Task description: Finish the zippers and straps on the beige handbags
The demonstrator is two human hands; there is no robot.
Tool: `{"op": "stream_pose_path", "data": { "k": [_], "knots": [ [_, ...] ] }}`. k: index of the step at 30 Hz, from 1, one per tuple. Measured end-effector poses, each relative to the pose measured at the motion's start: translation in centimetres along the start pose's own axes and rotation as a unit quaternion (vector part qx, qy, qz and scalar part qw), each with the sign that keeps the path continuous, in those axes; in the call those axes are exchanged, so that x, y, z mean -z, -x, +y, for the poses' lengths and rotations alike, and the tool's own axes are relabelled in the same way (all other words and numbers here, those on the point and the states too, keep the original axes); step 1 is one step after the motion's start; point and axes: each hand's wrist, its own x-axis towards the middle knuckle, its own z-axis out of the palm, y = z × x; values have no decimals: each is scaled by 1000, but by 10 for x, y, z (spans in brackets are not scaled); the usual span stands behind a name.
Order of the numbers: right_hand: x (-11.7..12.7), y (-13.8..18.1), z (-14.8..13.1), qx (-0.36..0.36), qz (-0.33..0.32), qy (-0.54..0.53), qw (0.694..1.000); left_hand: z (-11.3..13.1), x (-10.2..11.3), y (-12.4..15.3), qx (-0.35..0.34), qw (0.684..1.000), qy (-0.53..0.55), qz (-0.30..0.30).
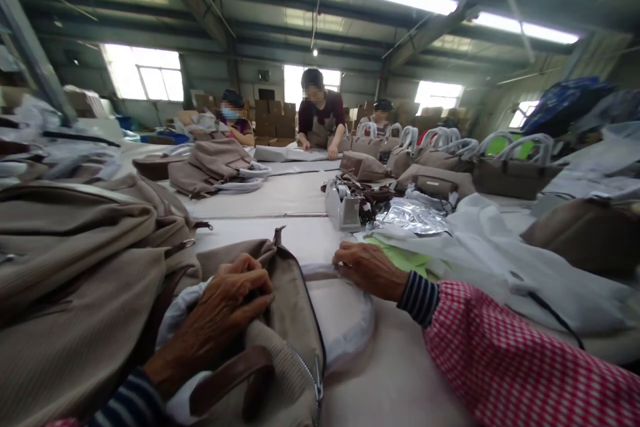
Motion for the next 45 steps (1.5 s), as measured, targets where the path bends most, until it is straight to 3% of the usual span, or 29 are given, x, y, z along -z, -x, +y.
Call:
{"op": "stream_pose_path", "data": {
  "k": [5, 7, 10, 14, 19, 22, 27, 30, 32, 35, 39, 45],
  "knots": [
    [-1, -10, 26, 7, 47, -128, 991, 2, 3, 0, 32, 999, 10, -25],
    [12, -21, 51, -46, 111, -181, 976, 4, 4, 0, 49, 998, 22, -33],
    [38, -47, 99, -165, 215, -180, 946, 7, 4, 1, 63, 997, 40, -32],
    [45, -80, 152, -228, 167, -191, 940, 9, 6, 2, 74, 995, 59, -32],
    [19, -84, 171, -266, 129, -262, 919, 12, 9, -1, 90, 992, 76, -34],
    [23, -72, 168, -274, 148, -298, 903, 12, 10, -3, 90, 993, 68, -38],
    [61, -47, 142, -217, 178, -313, 907, 5, 7, -2, 69, 996, 58, -27],
    [79, -27, 114, -151, 156, -263, 940, 1, 5, -2, 54, 997, 44, -24],
    [83, -14, 92, -93, 143, -156, 973, -1, 5, -3, 35, 998, 39, -23],
    [78, 1, 59, -33, 133, 17, 990, -4, 6, -5, 5, 999, 31, -13],
    [53, 2, 22, -42, 106, 146, 983, -8, 5, -6, -1, 1000, 24, -5],
    [16, -32, 11, -26, 19, 169, 985, -9, 4, -5, -3, 1000, 2, -5]
  ]
}}
